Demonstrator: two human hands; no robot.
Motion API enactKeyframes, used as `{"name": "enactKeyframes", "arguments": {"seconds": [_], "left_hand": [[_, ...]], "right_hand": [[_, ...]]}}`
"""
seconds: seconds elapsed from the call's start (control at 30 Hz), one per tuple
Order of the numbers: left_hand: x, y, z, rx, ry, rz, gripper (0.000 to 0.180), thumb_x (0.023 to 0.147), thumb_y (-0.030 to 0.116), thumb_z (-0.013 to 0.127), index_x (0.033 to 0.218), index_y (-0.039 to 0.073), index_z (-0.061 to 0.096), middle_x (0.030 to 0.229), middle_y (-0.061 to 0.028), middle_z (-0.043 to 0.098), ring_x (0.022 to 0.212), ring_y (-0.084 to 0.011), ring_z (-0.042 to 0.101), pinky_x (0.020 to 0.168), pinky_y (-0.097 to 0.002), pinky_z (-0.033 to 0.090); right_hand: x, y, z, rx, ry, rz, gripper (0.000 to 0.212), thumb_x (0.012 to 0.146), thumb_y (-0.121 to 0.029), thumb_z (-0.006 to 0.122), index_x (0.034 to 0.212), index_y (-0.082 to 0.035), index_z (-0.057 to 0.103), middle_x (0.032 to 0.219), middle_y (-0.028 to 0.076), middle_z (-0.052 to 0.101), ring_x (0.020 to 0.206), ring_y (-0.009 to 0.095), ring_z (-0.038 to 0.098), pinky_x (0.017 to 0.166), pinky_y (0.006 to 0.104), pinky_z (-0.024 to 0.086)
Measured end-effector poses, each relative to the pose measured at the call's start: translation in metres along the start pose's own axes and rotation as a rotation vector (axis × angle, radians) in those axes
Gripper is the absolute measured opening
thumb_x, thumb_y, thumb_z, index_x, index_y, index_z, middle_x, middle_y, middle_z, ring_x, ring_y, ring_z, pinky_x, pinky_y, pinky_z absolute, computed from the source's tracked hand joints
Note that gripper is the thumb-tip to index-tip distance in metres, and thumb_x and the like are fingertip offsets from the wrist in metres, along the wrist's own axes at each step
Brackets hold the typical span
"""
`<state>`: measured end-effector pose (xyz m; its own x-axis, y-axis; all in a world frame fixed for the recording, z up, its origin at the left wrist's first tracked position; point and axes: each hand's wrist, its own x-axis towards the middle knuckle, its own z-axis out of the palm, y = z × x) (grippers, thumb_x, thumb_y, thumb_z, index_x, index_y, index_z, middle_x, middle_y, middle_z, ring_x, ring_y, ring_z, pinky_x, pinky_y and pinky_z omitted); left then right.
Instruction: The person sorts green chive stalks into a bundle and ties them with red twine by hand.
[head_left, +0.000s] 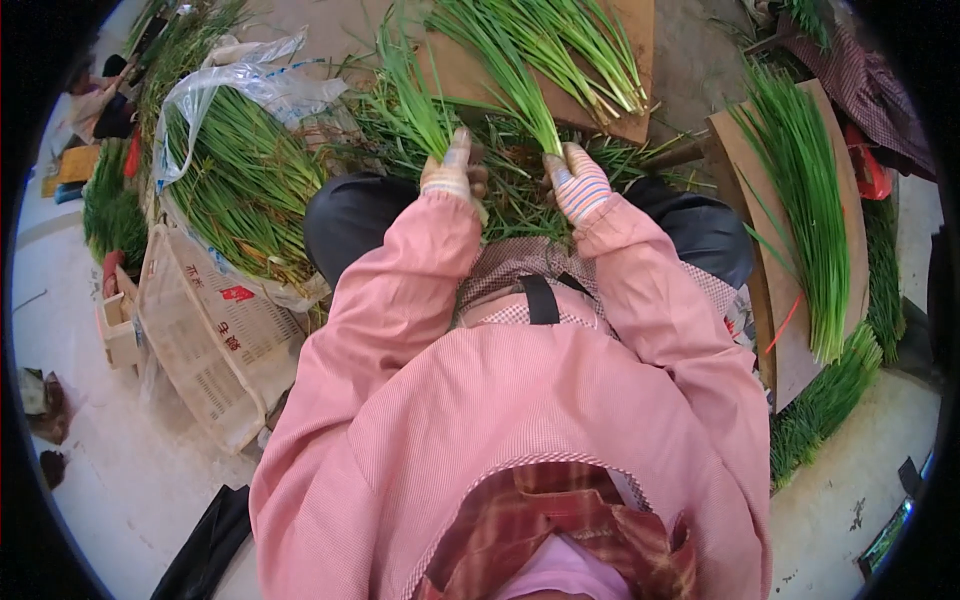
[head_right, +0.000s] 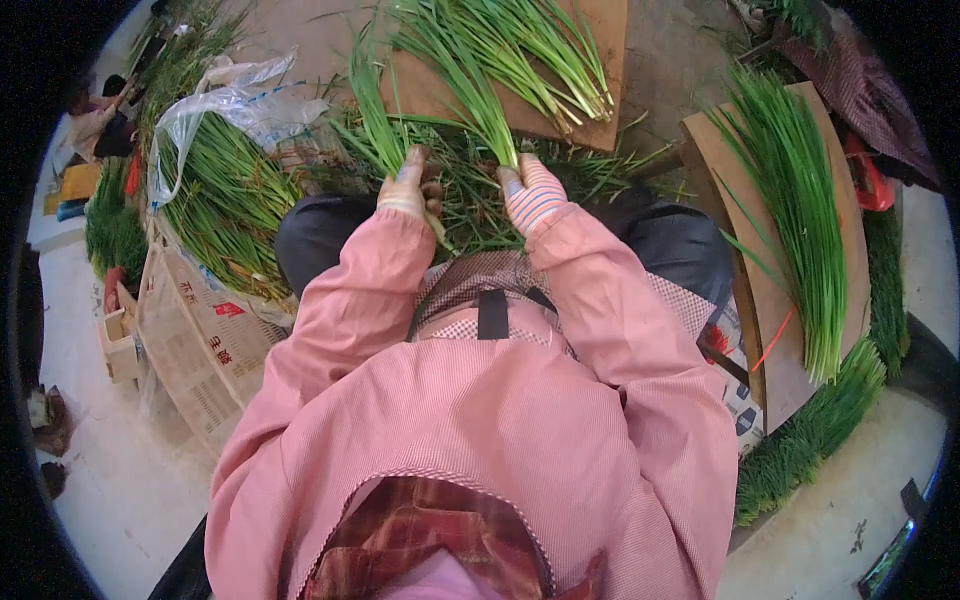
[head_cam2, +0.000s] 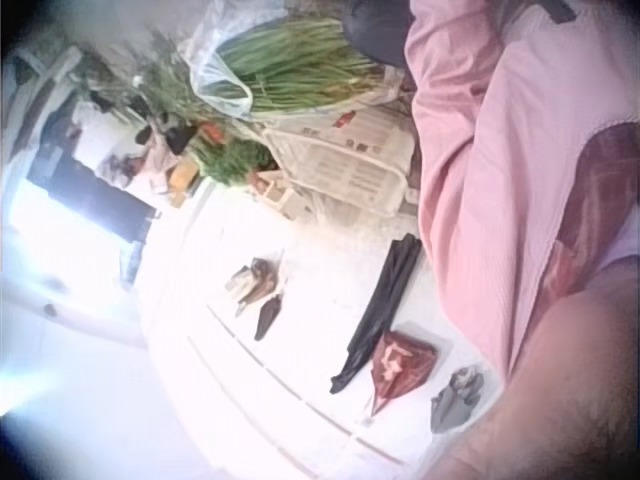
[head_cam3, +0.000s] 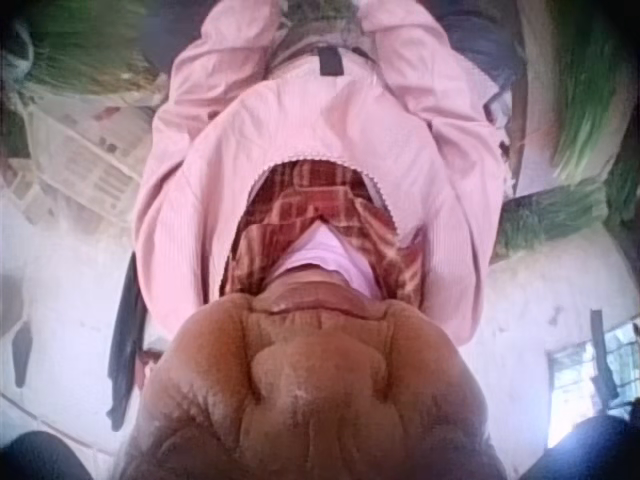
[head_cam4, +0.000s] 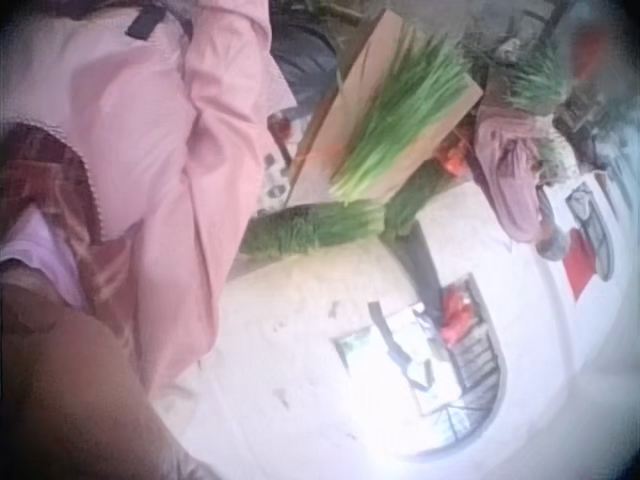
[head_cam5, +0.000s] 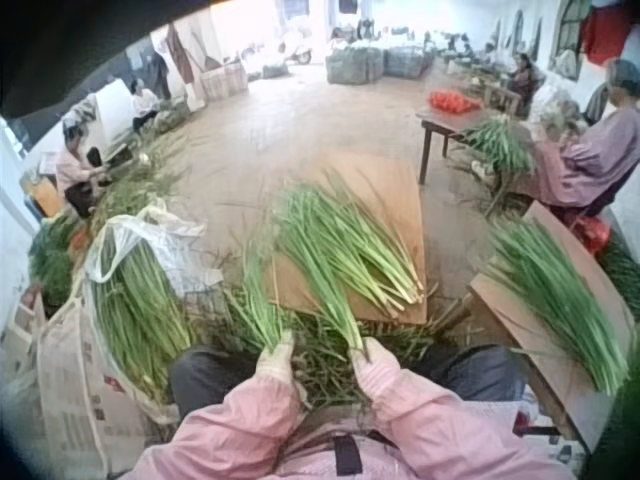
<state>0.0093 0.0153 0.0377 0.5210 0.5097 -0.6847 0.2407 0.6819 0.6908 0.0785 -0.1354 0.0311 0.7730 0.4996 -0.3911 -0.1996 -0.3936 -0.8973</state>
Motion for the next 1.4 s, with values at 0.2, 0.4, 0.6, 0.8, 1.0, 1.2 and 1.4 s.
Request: {"name": "enactKeyframes", "arguments": {"seconds": [0.2,0.4,0.6,0.8,1.0,1.2,1.4], "left_hand": [[0.010,-0.024,-0.006,-0.037,-0.283,0.009,0.027,0.073,0.021,0.063,0.092,0.005,0.053,0.078,-0.0104,0.059,0.067,-0.0232,0.055,0.064,-0.0357,0.046],[-0.011,0.064,-0.010,-0.209,0.036,0.641,0.019,0.076,0.011,0.060,0.092,0.010,0.052,0.073,-0.0075,0.057,0.067,-0.0219,0.057,0.059,-0.0334,0.050],[-0.011,0.079,-0.004,-0.749,-0.518,0.104,0.021,0.084,0.027,0.047,0.094,0.010,0.056,0.050,0.0093,0.036,0.036,-0.0048,0.024,0.039,-0.0224,0.027],[-0.020,0.029,0.035,-0.929,-0.742,-0.283,0.013,0.083,0.021,0.050,0.090,0.014,0.058,0.051,0.0084,0.032,0.039,-0.0064,0.028,0.040,-0.0243,0.029],[0.010,0.012,0.071,-0.756,-0.315,-0.274,0.023,0.081,0.028,0.053,0.100,0.016,0.050,0.095,-0.0131,0.056,0.070,-0.0274,0.052,0.056,-0.0338,0.045],[-0.003,0.031,0.027,-0.787,-0.278,0.087,0.016,0.084,0.020,0.048,0.098,0.013,0.049,0.086,-0.0053,0.055,0.078,-0.0225,0.054,0.066,-0.0366,0.046],[-0.018,-0.001,0.015,-0.767,-0.555,0.017,0.027,0.078,0.024,0.057,0.100,0.011,0.050,0.075,0.0005,0.051,0.060,-0.0138,0.048,0.053,-0.0291,0.043]], "right_hand": [[-0.012,0.013,0.049,-0.266,-0.192,-0.721,0.024,0.084,-0.013,0.047,0.104,-0.002,0.050,0.083,0.013,0.057,0.073,0.021,0.053,0.071,0.0281,0.044],[0.030,-0.047,-0.048,-0.674,0.251,-0.563,0.024,0.073,-0.019,0.059,0.089,-0.002,0.054,0.079,0.018,0.056,0.075,0.034,0.054,0.066,0.0364,0.044],[0.065,-0.039,-0.077,-1.031,0.132,-0.214,0.035,0.071,-0.024,0.061,0.096,-0.002,0.049,0.090,0.022,0.054,0.086,0.035,0.052,0.075,0.0402,0.042],[0.068,-0.099,-0.068,-1.233,-0.049,-0.025,0.030,0.078,-0.028,0.052,0.094,-0.002,0.049,0.091,0.020,0.055,0.086,0.032,0.053,0.074,0.0359,0.043],[0.071,-0.110,-0.105,-0.873,0.112,-0.093,0.028,0.080,-0.027,0.051,0.096,-0.004,0.055,0.087,0.017,0.058,0.084,0.026,0.054,0.070,0.0340,0.043],[0.025,-0.173,-0.173,0.059,0.380,-0.115,0.019,0.074,-0.025,0.054,0.078,-0.007,0.055,0.053,0.000,0.043,0.038,0.014,0.037,0.037,0.0295,0.032],[0.020,-0.161,-0.158,0.090,0.188,-0.075,0.021,0.078,-0.025,0.056,0.093,-0.010,0.054,0.059,0.001,0.049,0.041,0.009,0.040,0.036,0.0229,0.030]]}}
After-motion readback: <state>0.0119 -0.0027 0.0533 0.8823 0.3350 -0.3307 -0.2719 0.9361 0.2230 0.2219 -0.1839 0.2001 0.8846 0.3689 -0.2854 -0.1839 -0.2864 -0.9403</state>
